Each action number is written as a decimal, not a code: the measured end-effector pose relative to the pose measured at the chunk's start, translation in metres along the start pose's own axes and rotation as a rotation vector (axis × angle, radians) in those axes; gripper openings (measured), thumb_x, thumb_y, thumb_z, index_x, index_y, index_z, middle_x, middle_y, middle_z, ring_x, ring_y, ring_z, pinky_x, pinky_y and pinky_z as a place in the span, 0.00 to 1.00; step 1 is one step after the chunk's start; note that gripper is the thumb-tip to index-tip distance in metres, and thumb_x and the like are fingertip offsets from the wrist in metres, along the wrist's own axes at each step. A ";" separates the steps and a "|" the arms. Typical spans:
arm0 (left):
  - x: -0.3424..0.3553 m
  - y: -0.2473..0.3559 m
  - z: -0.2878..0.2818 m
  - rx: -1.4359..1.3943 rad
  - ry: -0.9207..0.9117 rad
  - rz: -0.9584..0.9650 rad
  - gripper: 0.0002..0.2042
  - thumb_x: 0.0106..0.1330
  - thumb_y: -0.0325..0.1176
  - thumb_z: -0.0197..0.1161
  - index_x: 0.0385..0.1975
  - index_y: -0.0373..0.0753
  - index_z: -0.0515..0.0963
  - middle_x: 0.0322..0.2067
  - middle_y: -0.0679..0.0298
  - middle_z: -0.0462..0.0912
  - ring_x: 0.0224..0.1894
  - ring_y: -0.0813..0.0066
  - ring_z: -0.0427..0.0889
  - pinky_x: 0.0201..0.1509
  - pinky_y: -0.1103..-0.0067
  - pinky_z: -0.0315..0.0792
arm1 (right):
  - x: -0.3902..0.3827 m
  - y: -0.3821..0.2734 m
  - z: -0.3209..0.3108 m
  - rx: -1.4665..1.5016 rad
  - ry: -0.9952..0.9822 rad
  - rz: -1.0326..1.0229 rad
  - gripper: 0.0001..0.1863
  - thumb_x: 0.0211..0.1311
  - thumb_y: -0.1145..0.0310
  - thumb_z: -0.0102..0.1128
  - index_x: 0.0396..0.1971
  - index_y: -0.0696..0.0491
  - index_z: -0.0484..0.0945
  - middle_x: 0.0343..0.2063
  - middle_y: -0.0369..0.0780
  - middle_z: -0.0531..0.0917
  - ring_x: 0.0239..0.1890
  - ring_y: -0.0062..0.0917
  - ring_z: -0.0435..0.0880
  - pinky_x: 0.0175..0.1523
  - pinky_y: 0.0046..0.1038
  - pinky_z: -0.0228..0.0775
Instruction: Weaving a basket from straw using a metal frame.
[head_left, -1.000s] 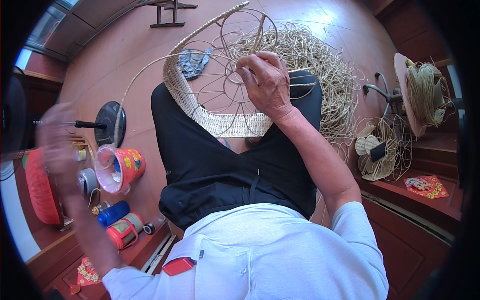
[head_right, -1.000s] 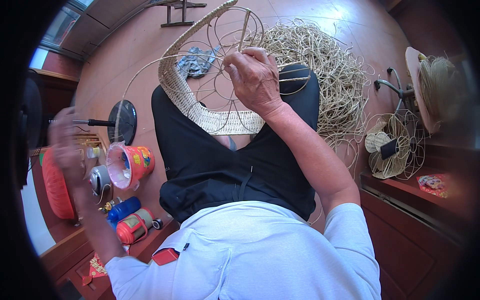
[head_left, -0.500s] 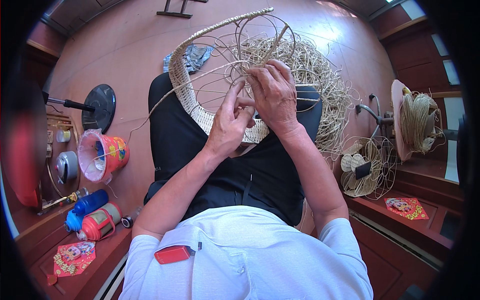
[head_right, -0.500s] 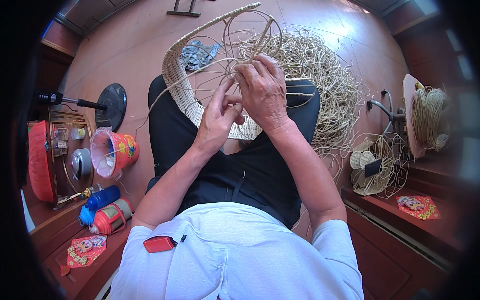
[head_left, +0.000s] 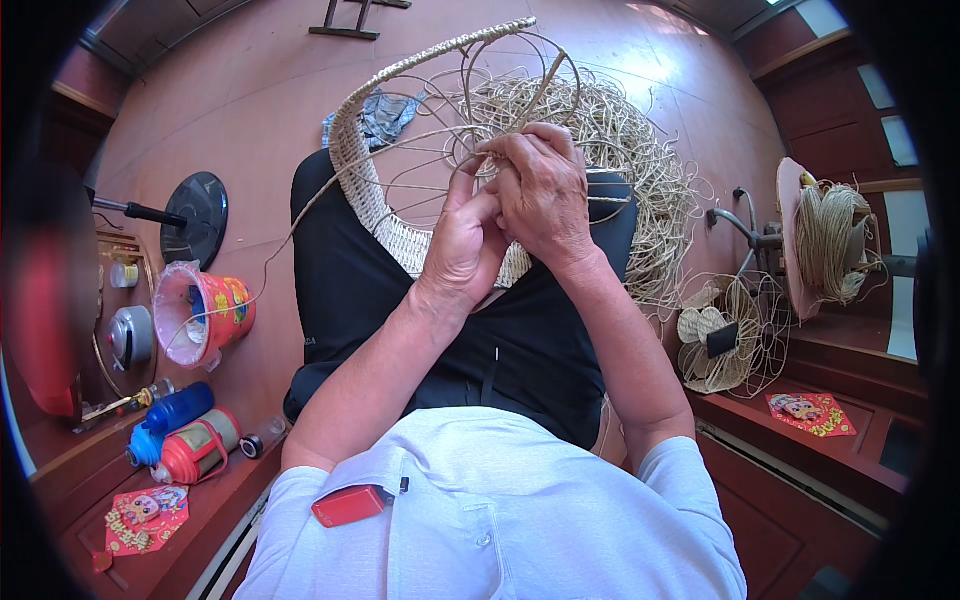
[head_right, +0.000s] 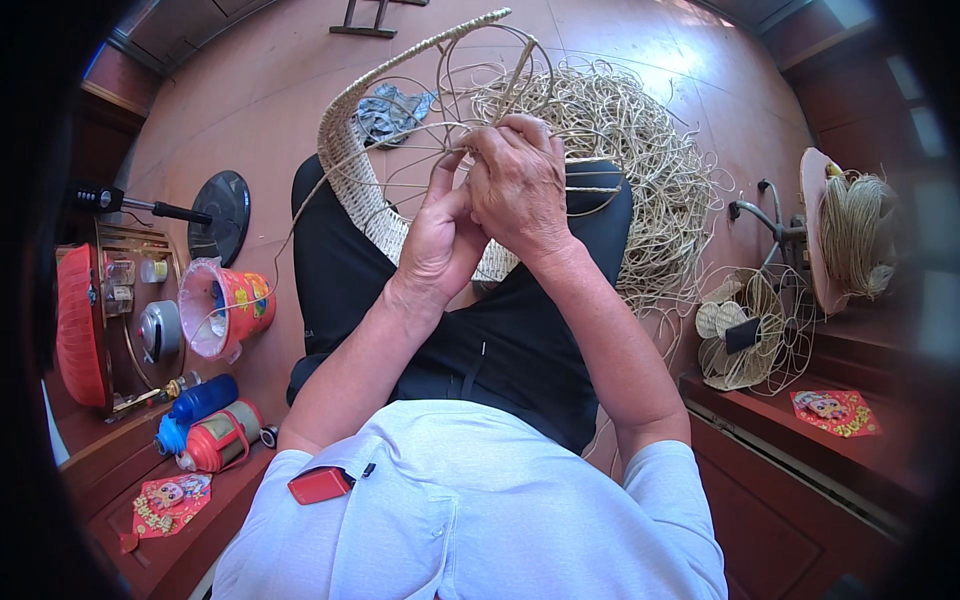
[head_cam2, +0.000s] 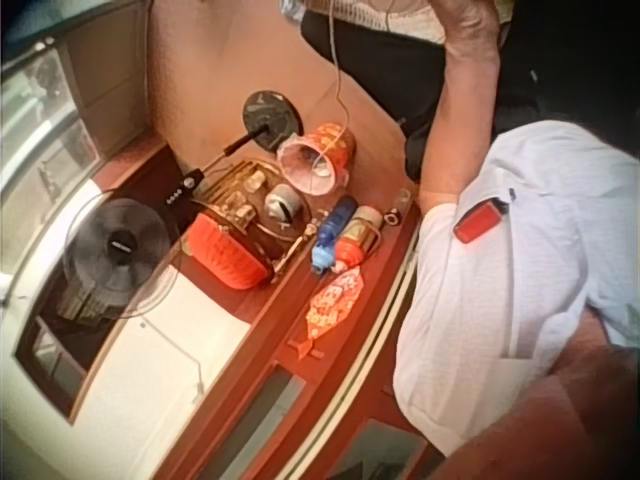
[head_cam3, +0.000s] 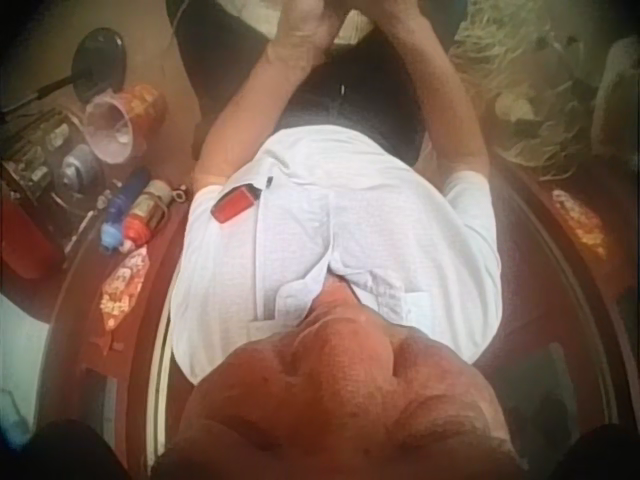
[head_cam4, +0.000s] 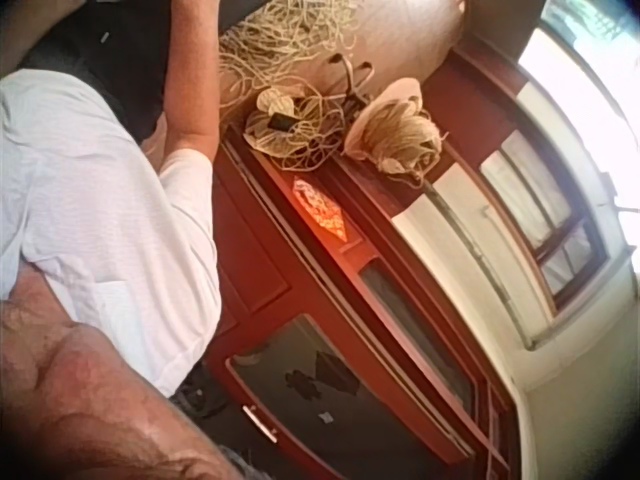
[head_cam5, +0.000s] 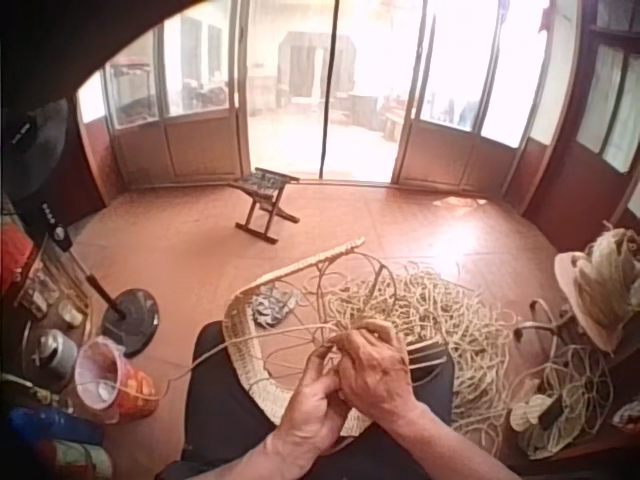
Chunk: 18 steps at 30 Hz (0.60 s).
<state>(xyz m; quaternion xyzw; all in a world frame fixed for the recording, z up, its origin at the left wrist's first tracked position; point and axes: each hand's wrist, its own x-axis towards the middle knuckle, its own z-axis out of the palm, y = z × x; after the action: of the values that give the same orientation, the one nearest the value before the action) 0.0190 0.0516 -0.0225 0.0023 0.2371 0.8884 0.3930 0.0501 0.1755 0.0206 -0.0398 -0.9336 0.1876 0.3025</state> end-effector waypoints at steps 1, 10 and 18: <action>0.002 0.000 -0.001 0.004 -0.003 -0.001 0.33 0.80 0.21 0.54 0.82 0.47 0.54 0.62 0.58 0.80 0.63 0.70 0.83 0.70 0.67 0.77 | 0.000 0.000 -0.001 0.000 0.004 0.002 0.12 0.69 0.72 0.62 0.46 0.49 0.91 0.41 0.38 0.92 0.57 0.36 0.83 0.65 0.41 0.72; 0.019 0.003 0.010 0.258 0.177 -0.015 0.16 0.81 0.30 0.56 0.64 0.40 0.73 0.43 0.64 0.85 0.37 0.81 0.82 0.38 0.75 0.79 | -0.003 0.011 0.001 0.063 -0.007 -0.009 0.13 0.66 0.69 0.61 0.46 0.48 0.89 0.41 0.36 0.91 0.61 0.35 0.81 0.67 0.42 0.66; 0.002 0.007 -0.001 1.278 0.309 0.368 0.15 0.83 0.42 0.61 0.40 0.34 0.80 0.23 0.56 0.82 0.27 0.62 0.84 0.36 0.62 0.76 | -0.003 0.011 -0.003 0.010 -0.008 -0.067 0.13 0.66 0.70 0.62 0.48 0.45 0.88 0.41 0.32 0.91 0.60 0.31 0.81 0.64 0.41 0.66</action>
<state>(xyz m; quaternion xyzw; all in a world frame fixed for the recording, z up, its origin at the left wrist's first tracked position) 0.0123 0.0484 -0.0207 0.1473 0.7644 0.6163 0.1187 0.0537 0.1856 0.0169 -0.0063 -0.9347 0.1820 0.3052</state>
